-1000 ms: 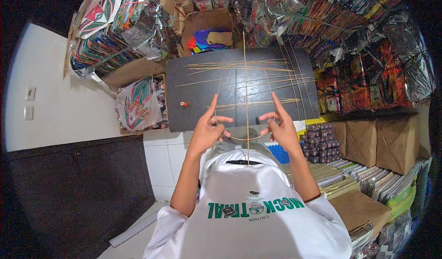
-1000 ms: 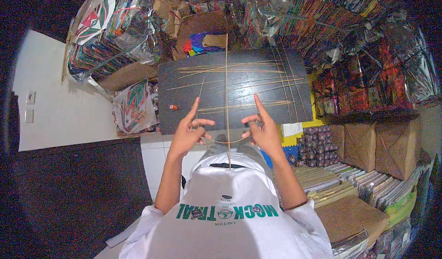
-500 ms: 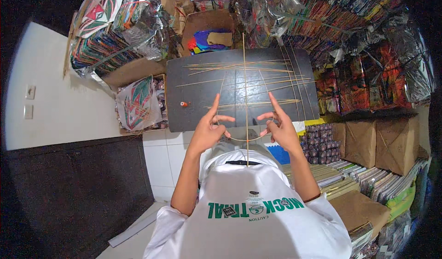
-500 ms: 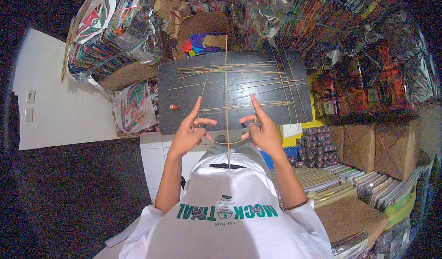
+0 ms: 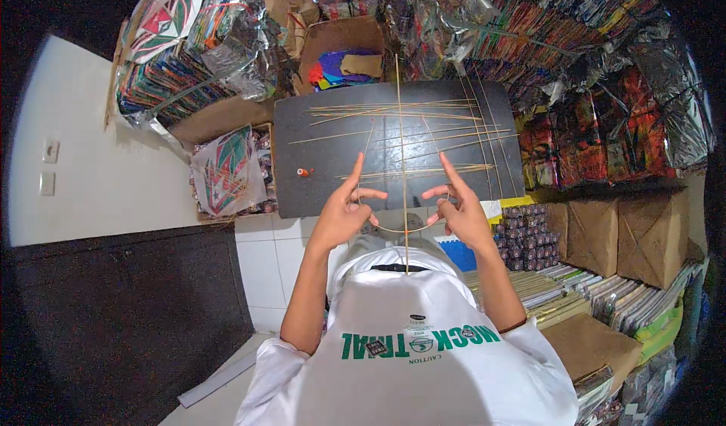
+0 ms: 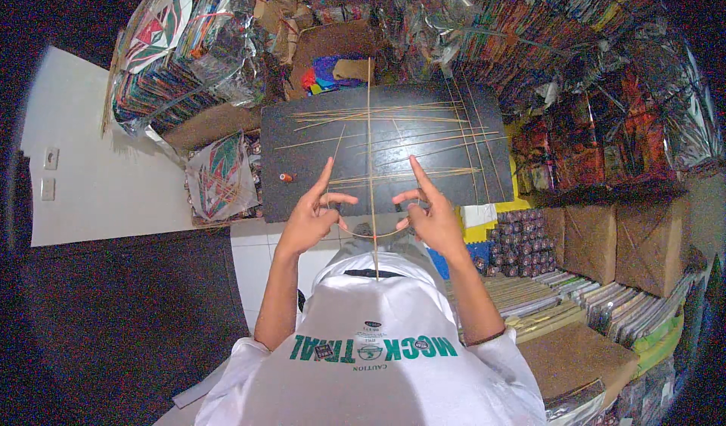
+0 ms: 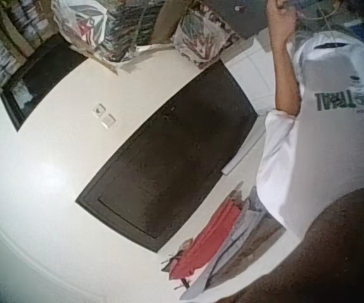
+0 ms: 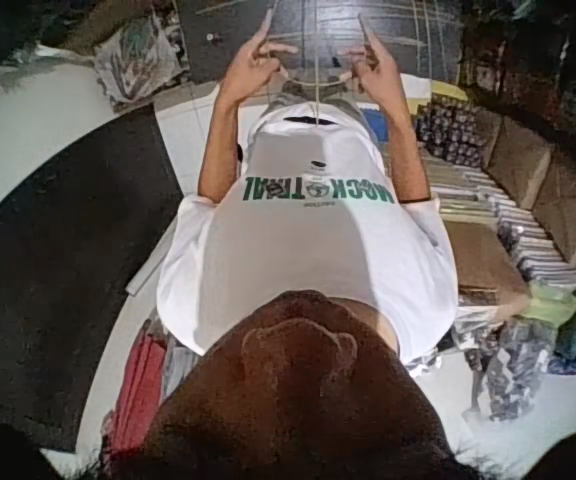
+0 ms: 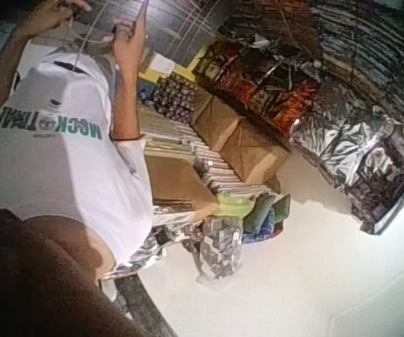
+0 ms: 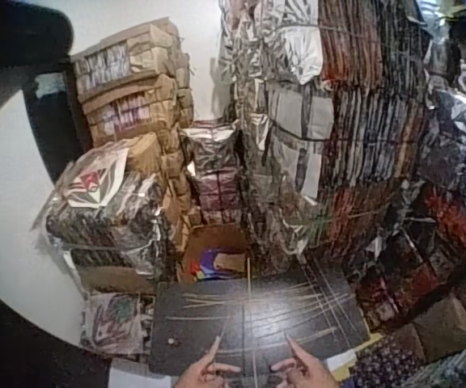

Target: The person assembles a kite frame using thin wooden sticks and red string. They tie the sticks together to form a cross shape and wrap the string around the intersection to secure the structure.

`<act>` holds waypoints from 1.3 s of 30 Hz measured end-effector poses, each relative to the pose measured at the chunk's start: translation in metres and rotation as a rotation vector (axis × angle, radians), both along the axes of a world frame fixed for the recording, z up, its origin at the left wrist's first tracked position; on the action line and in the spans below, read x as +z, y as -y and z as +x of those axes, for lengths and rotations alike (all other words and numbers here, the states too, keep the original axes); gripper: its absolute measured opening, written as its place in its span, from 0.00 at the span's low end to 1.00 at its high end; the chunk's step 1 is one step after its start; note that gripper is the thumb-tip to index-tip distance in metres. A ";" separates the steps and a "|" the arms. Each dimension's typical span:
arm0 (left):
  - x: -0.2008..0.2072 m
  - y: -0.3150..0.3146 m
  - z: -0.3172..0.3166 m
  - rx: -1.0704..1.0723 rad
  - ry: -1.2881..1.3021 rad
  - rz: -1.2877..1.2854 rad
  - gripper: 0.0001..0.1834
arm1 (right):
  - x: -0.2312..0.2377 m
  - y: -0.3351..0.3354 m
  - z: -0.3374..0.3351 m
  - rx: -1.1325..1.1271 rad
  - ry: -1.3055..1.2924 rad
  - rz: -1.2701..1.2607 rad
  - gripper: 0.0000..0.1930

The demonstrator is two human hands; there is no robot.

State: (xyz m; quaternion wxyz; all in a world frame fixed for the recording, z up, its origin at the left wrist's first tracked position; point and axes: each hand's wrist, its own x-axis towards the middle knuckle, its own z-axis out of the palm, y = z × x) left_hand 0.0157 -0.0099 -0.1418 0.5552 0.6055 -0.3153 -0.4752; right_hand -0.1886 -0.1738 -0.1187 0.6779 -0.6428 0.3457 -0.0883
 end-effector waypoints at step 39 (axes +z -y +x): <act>-0.022 -0.002 -0.030 0.552 -0.274 0.008 0.52 | -0.034 -0.019 0.002 -0.555 0.250 0.190 0.51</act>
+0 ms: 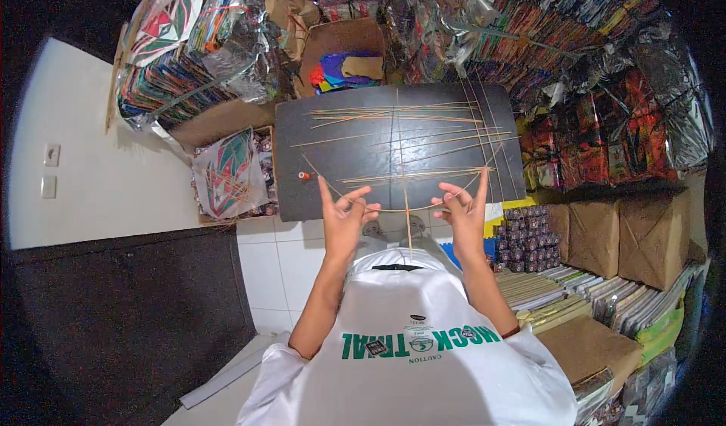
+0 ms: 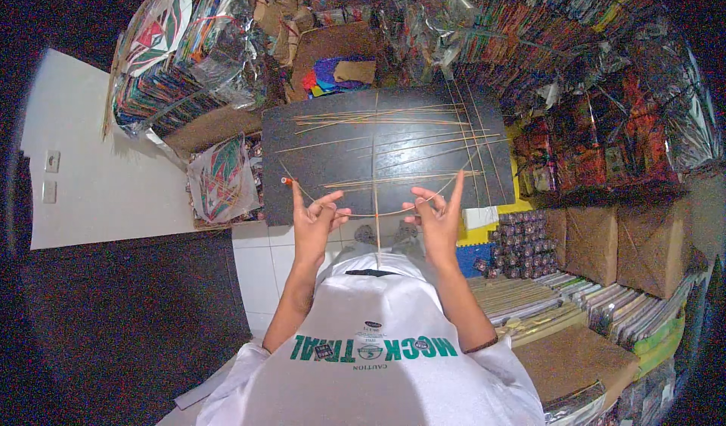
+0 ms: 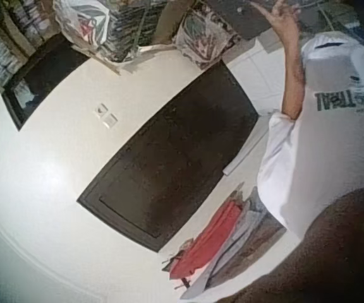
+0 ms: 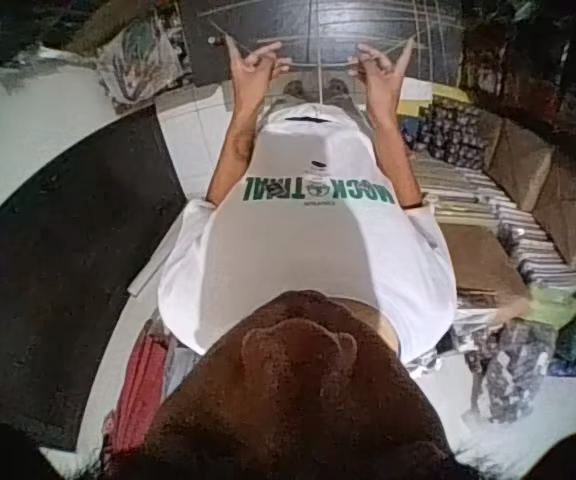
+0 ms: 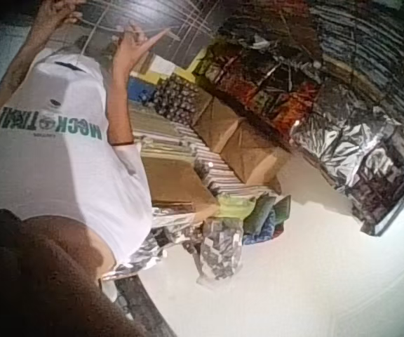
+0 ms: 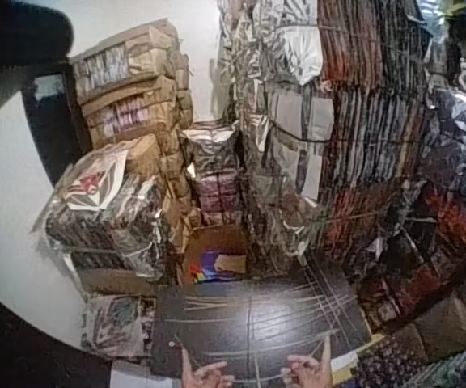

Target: The person assembles a kite frame using thin wooden sticks and red string. They tie the sticks together to form a cross shape and wrap the string around the intersection to secure the structure.

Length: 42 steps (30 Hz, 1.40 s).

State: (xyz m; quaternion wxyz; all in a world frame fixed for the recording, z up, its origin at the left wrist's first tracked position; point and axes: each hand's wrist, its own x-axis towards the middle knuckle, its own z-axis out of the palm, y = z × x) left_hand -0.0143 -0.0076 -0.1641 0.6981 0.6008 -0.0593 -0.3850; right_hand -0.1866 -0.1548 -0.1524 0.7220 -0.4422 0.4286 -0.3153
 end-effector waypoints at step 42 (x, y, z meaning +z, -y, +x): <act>0.014 0.059 0.118 -0.020 -0.100 -0.196 0.20 | 0.004 -0.039 0.000 0.600 0.089 0.426 0.14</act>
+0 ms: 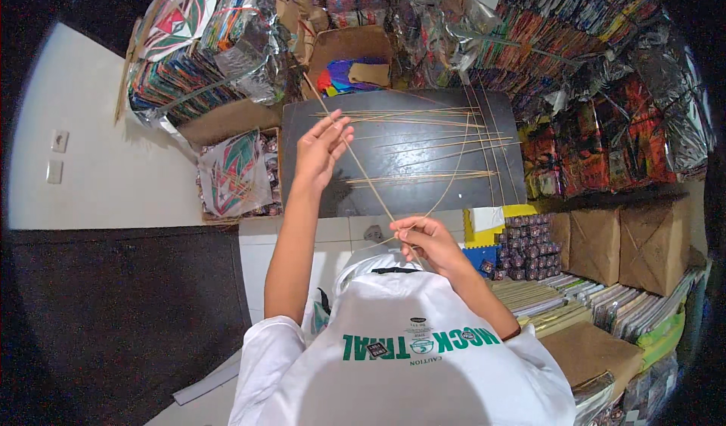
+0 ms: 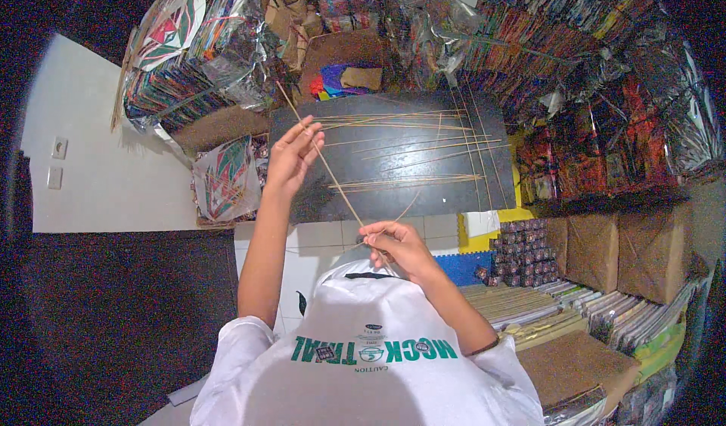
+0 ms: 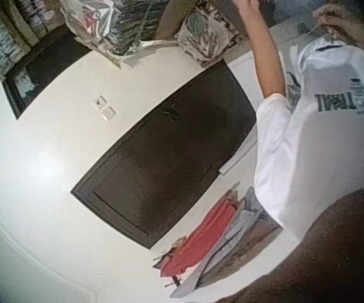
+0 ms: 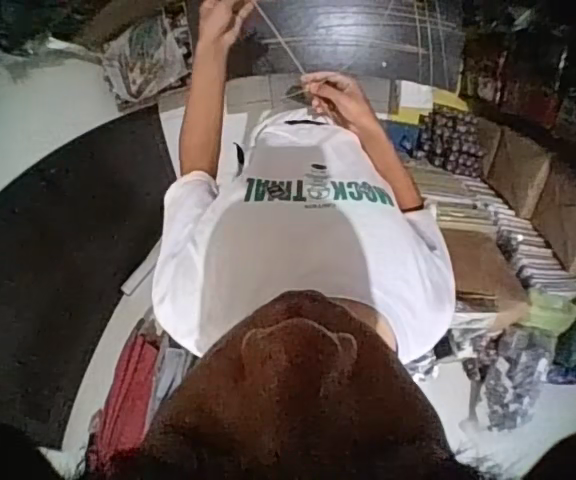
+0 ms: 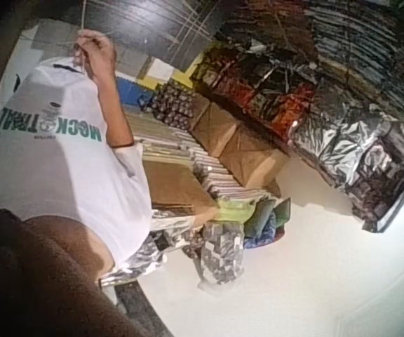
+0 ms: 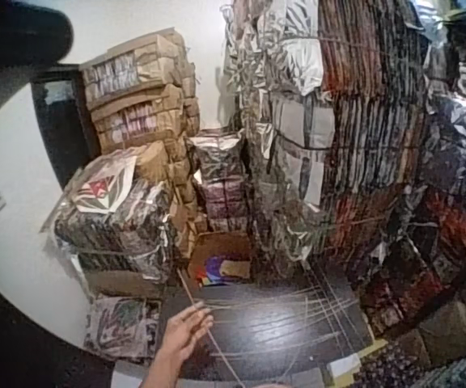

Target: The person assembles a kite frame using thin wooden sticks and red string. They tie the sticks together to form a cross shape and wrap the string around the intersection to secure the structure.

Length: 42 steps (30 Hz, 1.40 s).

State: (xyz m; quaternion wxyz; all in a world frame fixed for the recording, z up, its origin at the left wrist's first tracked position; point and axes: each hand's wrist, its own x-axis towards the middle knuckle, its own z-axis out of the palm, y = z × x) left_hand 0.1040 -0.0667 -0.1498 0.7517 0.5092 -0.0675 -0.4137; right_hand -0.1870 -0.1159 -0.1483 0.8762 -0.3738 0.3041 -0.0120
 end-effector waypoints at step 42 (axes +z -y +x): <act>-0.021 0.036 0.014 0.280 0.249 0.071 0.19 | -0.003 0.000 0.003 -0.021 -0.069 -0.042 0.15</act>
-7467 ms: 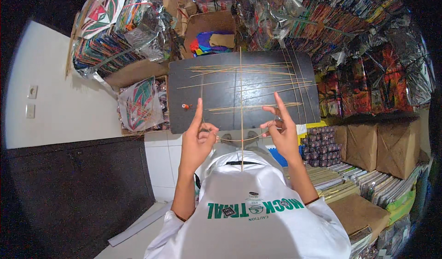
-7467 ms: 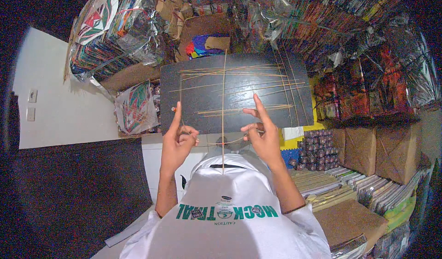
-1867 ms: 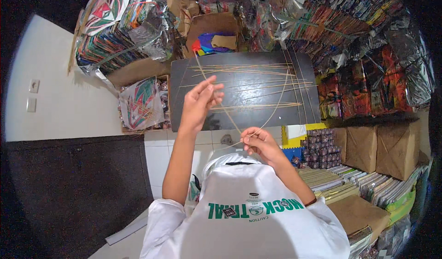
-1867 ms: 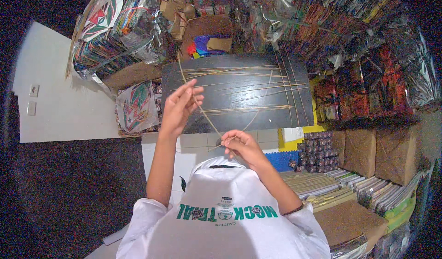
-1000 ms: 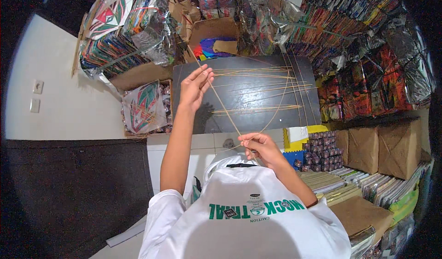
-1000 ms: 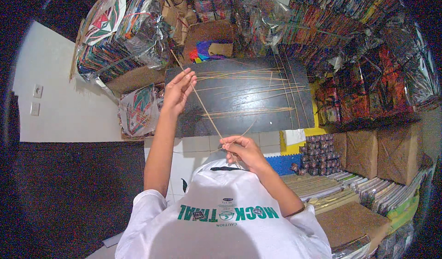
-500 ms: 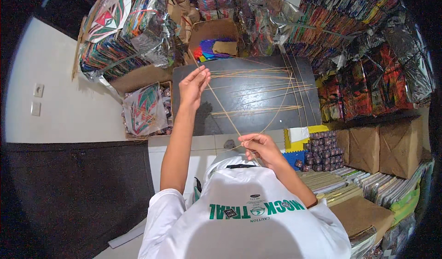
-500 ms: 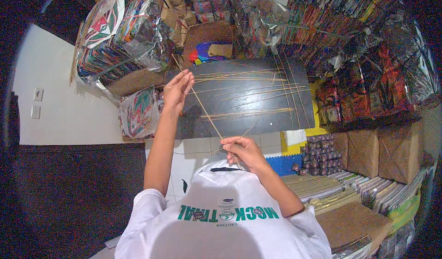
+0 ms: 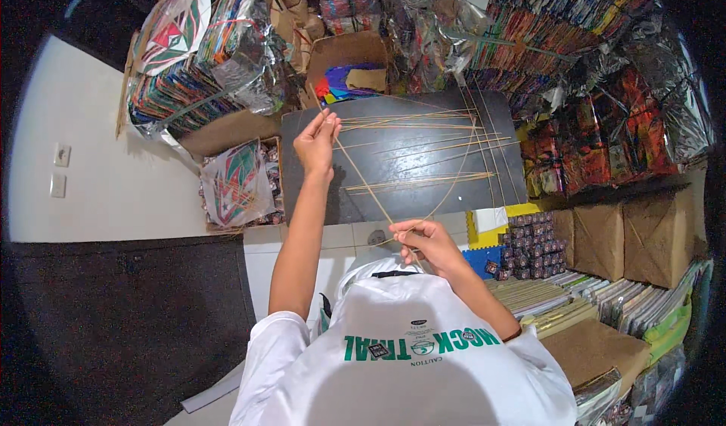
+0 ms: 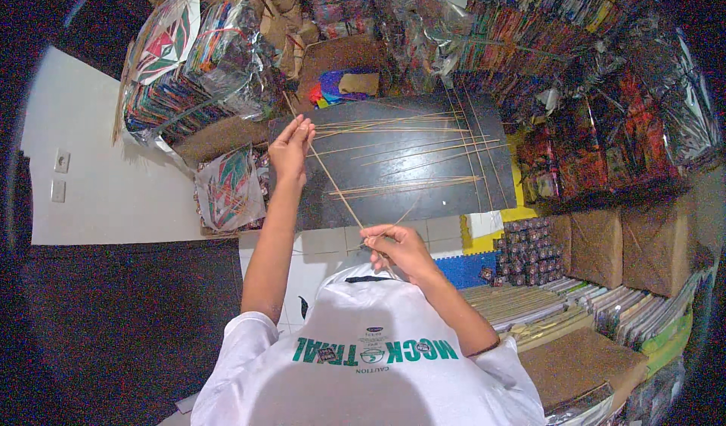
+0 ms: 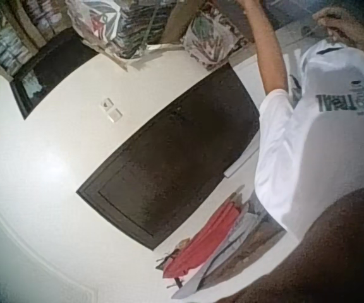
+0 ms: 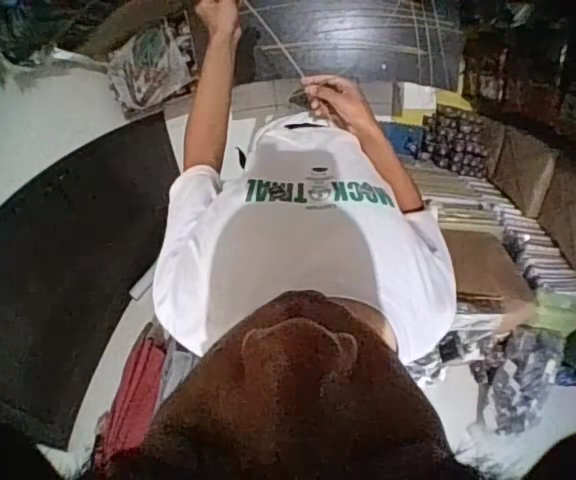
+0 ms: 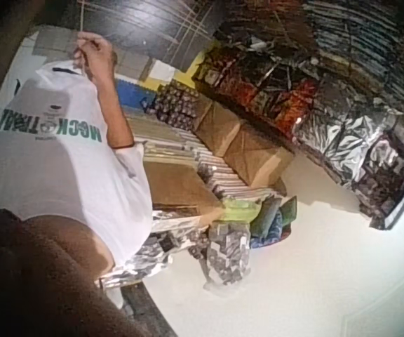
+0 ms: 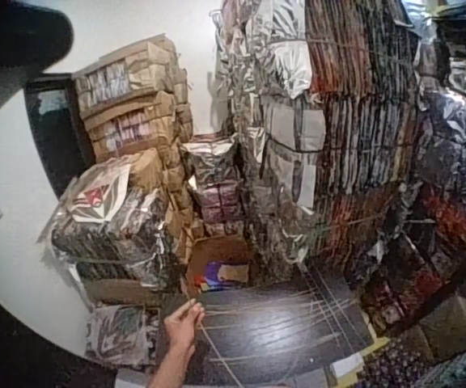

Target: The person assembles a kite frame using thin wooden sticks and red string. They tie the sticks together to form a cross shape and wrap the string around the intersection to secure the structure.

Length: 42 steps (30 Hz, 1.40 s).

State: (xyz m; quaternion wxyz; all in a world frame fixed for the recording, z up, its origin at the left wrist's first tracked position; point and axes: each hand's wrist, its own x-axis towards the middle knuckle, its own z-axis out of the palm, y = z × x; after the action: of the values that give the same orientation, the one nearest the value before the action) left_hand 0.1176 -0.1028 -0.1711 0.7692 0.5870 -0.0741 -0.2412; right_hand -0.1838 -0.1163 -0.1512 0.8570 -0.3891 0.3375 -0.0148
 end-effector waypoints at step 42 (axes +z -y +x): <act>-0.010 -0.007 -0.039 -0.251 -0.360 -0.186 0.24 | -0.004 0.008 0.000 -0.082 0.026 0.139 0.15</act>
State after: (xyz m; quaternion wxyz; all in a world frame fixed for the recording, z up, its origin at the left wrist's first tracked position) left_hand 0.0783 -0.0960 -0.1811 0.7847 0.4475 -0.0298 -0.4278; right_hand -0.1833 -0.1243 -0.1550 0.8849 -0.3142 0.3424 -0.0312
